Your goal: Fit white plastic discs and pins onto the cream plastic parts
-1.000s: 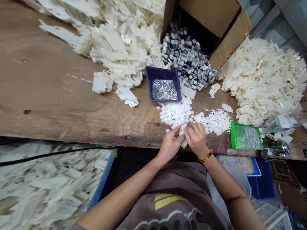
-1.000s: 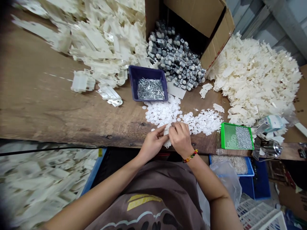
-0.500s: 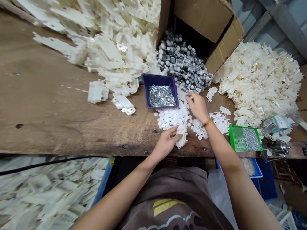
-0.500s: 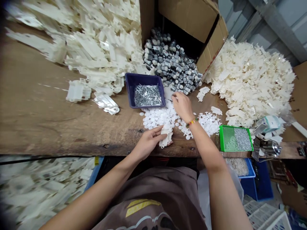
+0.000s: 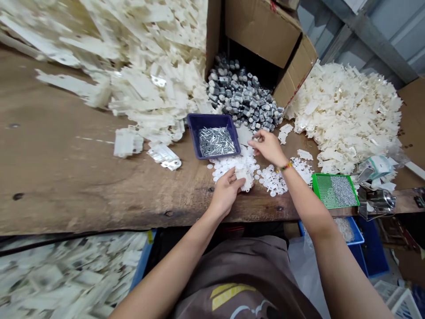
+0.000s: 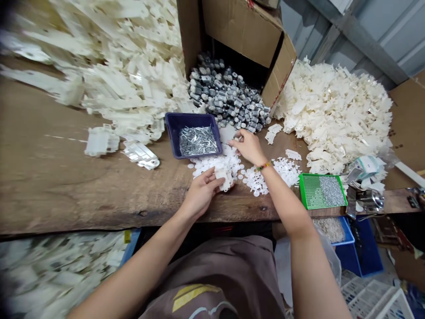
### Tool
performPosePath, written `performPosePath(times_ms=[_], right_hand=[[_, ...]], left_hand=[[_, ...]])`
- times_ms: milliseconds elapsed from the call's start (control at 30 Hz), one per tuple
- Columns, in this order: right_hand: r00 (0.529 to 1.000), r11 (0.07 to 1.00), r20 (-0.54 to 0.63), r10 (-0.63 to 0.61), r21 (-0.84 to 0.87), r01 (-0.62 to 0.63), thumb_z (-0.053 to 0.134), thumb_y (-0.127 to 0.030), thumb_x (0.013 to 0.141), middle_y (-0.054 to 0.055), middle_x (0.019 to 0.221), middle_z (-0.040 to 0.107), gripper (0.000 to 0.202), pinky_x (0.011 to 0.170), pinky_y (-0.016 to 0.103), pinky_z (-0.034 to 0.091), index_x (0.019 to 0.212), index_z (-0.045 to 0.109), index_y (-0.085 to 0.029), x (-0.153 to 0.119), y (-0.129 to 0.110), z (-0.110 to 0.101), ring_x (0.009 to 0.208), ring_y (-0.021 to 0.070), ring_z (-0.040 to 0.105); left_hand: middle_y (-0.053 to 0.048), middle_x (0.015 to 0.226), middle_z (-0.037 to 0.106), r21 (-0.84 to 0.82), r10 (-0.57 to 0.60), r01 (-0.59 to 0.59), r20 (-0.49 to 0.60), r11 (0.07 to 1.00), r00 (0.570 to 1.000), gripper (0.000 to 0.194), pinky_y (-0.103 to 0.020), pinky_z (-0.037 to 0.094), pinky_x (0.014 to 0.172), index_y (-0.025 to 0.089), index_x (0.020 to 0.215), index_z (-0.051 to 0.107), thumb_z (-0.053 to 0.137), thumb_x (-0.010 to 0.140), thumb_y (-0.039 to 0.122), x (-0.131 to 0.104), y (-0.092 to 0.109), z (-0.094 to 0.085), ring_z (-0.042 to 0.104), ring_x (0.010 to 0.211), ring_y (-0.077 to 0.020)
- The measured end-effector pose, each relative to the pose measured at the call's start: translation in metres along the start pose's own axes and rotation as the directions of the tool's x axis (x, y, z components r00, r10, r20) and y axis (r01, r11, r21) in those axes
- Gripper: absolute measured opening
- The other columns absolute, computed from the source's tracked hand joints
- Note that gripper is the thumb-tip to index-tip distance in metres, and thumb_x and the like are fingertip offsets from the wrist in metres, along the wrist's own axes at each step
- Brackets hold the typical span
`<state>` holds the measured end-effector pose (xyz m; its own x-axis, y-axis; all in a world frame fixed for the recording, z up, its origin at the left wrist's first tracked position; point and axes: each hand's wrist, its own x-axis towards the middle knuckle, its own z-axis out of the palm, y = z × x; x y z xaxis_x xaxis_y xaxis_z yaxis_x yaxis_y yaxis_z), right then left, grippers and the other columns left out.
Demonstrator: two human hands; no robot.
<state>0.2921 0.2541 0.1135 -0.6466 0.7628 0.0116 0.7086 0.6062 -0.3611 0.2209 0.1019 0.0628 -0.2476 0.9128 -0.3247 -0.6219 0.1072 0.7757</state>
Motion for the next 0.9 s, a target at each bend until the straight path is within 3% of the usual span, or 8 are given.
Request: performPosePath(times_ms=[67, 200, 367, 467, 600, 700, 767, 900], right_hand=[[0.999, 0.998, -0.043, -0.02, 0.06, 0.022, 0.041, -0.046, 0.092, 0.002, 0.076, 0.064, 0.033, 0.06, 0.023, 0.042, 0.096, 0.055, -0.016, -0.038, -0.009, 0.001, 0.064, 0.0116, 0.06], [0.993, 0.965, -0.114, -0.01, -0.263, -0.02, 0.037, -0.054, 0.091, 0.009, 0.082, 0.067, 0.043, 0.058, 0.024, 0.038, 0.092, 0.055, -0.015, -0.096, -0.024, 0.012, 0.071, 0.0164, 0.063], [0.999, 0.919, 0.011, 0.038, -0.392, -0.031, 0.025, -0.053, 0.094, 0.012, 0.083, 0.069, 0.049, 0.053, 0.027, 0.036, 0.096, 0.055, -0.014, -0.117, -0.032, 0.016, 0.066, 0.0196, 0.065], [0.997, 0.95, 0.068, 0.034, -0.311, -0.011, 0.028, -0.054, 0.093, 0.011, 0.082, 0.069, 0.048, 0.054, 0.029, 0.037, 0.095, 0.057, -0.016, -0.122, -0.025, 0.01, 0.065, 0.0204, 0.064], [0.99, 0.999, 0.136, 0.042, -0.037, -0.037, 0.018, -0.046, 0.097, 0.004, 0.079, 0.069, 0.052, 0.059, 0.025, 0.041, 0.085, 0.061, -0.019, -0.104, 0.032, -0.022, 0.065, 0.013, 0.061], [0.903, 0.86, -0.185, 0.388, -0.278, -0.427, 0.013, -0.038, 0.098, 0.015, 0.094, 0.067, 0.056, 0.068, 0.027, 0.04, 0.098, 0.06, -0.009, -0.071, 0.094, -0.054, 0.078, 0.0145, 0.062], [0.858, 0.769, -0.162, 0.488, -0.385, -0.51, 0.019, -0.036, 0.098, 0.023, 0.104, 0.063, 0.053, 0.073, 0.028, 0.039, 0.108, 0.057, -0.001, -0.051, 0.124, -0.066, 0.092, 0.0173, 0.062], [0.85, 0.774, 0.019, 0.526, -0.424, -0.469, 0.052, -0.027, 0.087, 0.024, 0.106, 0.064, 0.034, 0.076, 0.03, 0.042, 0.107, 0.06, -0.001, -0.032, 0.145, -0.063, 0.094, 0.0239, 0.062]], left_hand=[[-0.004, 0.085, 0.069, 0.025, 0.072, -0.071, -0.055, 0.997, 0.996, 0.05, -0.025, 0.046, 0.069, 0.013, 0.109, 0.054, 0.067, 0.063, 0.024, 0.004, -0.004, 0.006, 0.064, 0.074, -0.0157], [-0.004, 0.09, 0.066, 0.131, 0.225, -0.208, -0.134, 0.969, 0.965, 0.051, -0.024, 0.045, 0.07, 0.016, 0.115, 0.049, 0.064, 0.066, 0.022, 0.0, -0.013, 0.016, 0.061, 0.08, -0.0152], [-0.004, 0.094, 0.064, 0.382, 0.312, -0.253, -0.102, 0.889, 0.944, 0.049, -0.022, 0.043, 0.065, 0.018, 0.122, 0.048, 0.06, 0.074, 0.023, -0.013, -0.019, 0.018, 0.059, 0.077, -0.0143], [-0.006, 0.103, 0.064, 0.298, 0.275, -0.255, -0.026, 0.92, 0.961, 0.047, -0.023, 0.045, 0.073, 0.018, 0.116, 0.05, 0.064, 0.072, 0.024, -0.016, -0.016, 0.016, 0.06, 0.088, -0.0158], [-0.005, 0.092, 0.068, 0.019, -0.04, 0.038, 0.12, 0.999, 0.992, 0.049, -0.026, 0.049, 0.072, 0.018, 0.109, 0.051, 0.069, 0.064, 0.022, -0.016, -0.009, 0.014, 0.066, 0.08, -0.0166], [-0.005, 0.089, 0.07, -0.058, -0.188, 0.201, 0.185, 0.978, 0.965, 0.045, -0.026, 0.051, 0.072, 0.017, 0.104, 0.052, 0.07, 0.062, 0.019, -0.018, -0.007, 0.018, 0.068, 0.075, -0.0165], [-0.005, 0.09, 0.071, -0.06, -0.219, 0.237, 0.217, 0.97, 0.951, 0.044, -0.025, 0.051, 0.073, 0.017, 0.103, 0.053, 0.071, 0.062, 0.017, -0.021, -0.008, 0.022, 0.069, 0.077, -0.0168], [-0.006, 0.094, 0.071, -0.019, -0.223, 0.233, 0.222, 0.972, 0.949, 0.04, -0.024, 0.052, 0.074, 0.017, 0.101, 0.056, 0.07, 0.063, 0.014, -0.025, -0.015, 0.028, 0.068, 0.085, -0.0179]])
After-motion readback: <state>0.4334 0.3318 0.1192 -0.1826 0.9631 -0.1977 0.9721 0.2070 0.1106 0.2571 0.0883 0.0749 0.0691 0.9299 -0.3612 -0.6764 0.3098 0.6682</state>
